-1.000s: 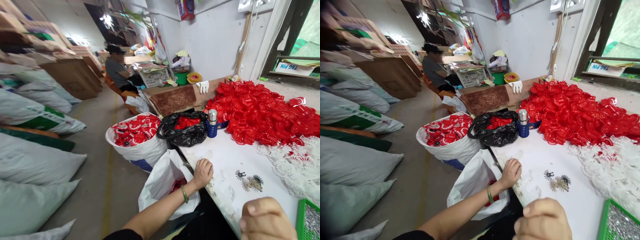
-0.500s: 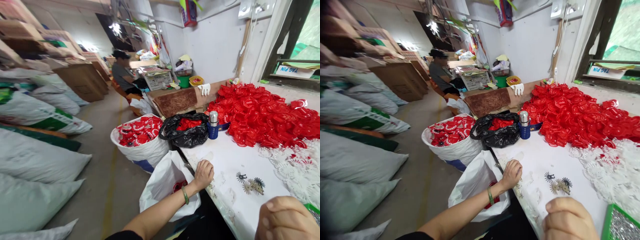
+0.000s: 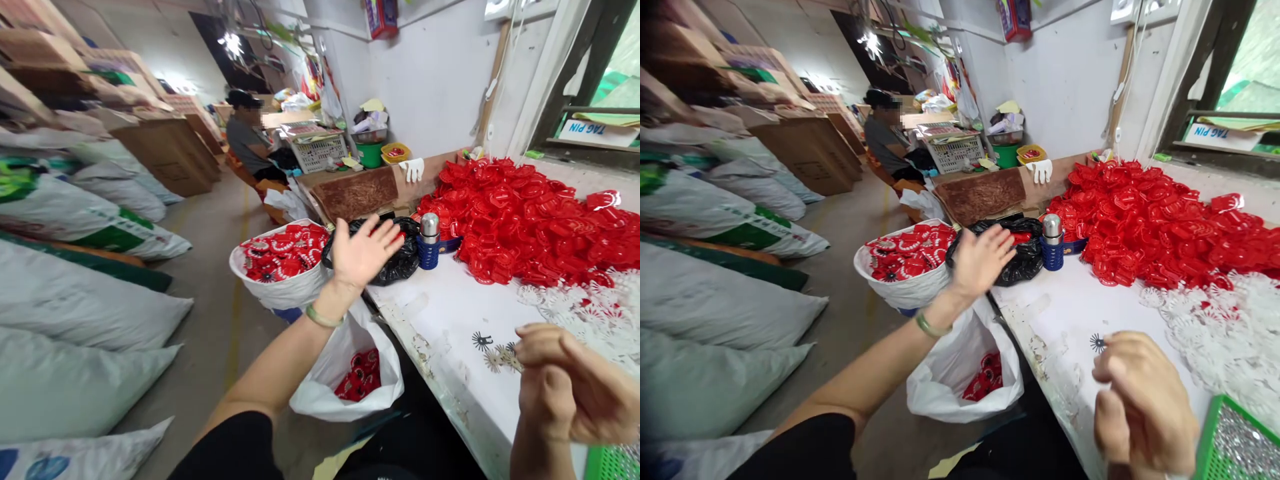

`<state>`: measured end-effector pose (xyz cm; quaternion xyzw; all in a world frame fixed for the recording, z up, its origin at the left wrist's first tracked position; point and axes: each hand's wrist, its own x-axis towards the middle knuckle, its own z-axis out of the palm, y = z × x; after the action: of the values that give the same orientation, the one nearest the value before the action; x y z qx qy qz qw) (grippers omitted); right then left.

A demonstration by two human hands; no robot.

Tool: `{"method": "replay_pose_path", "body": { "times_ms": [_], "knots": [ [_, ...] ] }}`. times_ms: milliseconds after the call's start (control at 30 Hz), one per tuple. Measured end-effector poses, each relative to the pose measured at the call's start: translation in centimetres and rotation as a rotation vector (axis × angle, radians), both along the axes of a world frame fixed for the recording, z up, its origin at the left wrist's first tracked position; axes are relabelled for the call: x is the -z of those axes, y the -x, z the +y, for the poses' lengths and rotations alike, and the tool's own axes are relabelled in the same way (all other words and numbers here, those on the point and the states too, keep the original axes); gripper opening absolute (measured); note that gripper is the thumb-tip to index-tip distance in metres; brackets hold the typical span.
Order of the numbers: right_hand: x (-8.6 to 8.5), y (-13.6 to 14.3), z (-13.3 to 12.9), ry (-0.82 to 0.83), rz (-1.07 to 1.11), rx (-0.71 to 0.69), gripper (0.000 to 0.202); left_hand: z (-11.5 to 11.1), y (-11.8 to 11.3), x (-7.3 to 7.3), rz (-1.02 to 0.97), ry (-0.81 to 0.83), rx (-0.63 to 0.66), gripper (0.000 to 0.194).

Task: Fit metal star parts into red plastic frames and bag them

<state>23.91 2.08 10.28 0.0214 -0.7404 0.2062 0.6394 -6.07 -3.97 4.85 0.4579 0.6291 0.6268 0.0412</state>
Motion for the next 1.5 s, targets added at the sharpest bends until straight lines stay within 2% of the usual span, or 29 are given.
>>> {"method": "replay_pose_path", "body": {
  "times_ms": [67,133,167,233,333,400,500,633,700,933,1033,1167,1300,1400,1500],
  "knots": [
    [0.4,2.0,0.8,0.136,0.166,-0.002,0.034,0.1,0.9,-4.1,-0.329,-0.203,0.137,0.073],
    [1.0,3.6,1.4,0.347,0.114,0.012,0.042,0.4,-0.2,-6.1,-0.748,-0.429,0.329,0.074],
    [1.4,4.2,1.7,0.444,0.004,0.006,0.045,0.8,-1.3,-6.4,-0.958,-0.514,0.415,0.073],
    [2.1,4.9,2.3,0.565,-0.223,-0.031,0.05,1.6,-3.9,-5.8,-1.246,-0.577,0.531,0.07],
    [2.8,5.0,2.8,0.668,-0.488,-0.119,0.058,2.9,-7.0,-4.2,-1.439,-0.563,0.614,0.067],
    [3.0,5.0,3.0,0.714,-0.528,-0.142,0.062,3.6,-8.1,-3.7,-1.486,-0.552,0.636,0.066],
    [3.2,5.1,3.0,0.716,-0.527,-0.108,0.066,4.3,-8.9,-3.7,-1.502,-0.534,0.642,0.064],
    [3.1,5.5,2.8,0.445,-1.047,-0.061,0.071,4.5,-9.1,-3.6,-1.498,-0.531,0.575,0.063],
    [3.0,5.5,2.8,0.324,-1.225,-0.059,0.068,4.4,-8.9,-3.3,-1.524,-0.553,0.531,0.063],
    [2.9,4.8,3.4,0.24,-1.364,-0.129,0.06,3.7,-8.4,-2.3,-1.523,-0.56,0.525,0.062],
    [3.0,3.9,4.5,0.296,-1.268,-0.073,0.054,3.7,-8.6,-1.8,-1.541,-0.534,0.506,0.059],
    [2.7,2.0,6.2,0.495,-0.848,0.154,0.057,3.8,-9.0,-0.6,-1.612,-0.489,0.457,0.056],
    [2.2,0.7,7.1,0.693,-0.502,0.221,0.072,4.2,-9.5,0.8,-1.69,-0.443,0.446,0.053],
    [2.2,0.7,7.3,0.749,-0.415,0.217,0.077,4.6,-10.1,1.1,-1.712,-0.433,0.466,0.054],
    [2.3,1.0,7.2,0.741,-0.468,0.201,0.078,4.8,-10.6,0.7,-1.704,-0.43,0.502,0.054]
  ]
}}
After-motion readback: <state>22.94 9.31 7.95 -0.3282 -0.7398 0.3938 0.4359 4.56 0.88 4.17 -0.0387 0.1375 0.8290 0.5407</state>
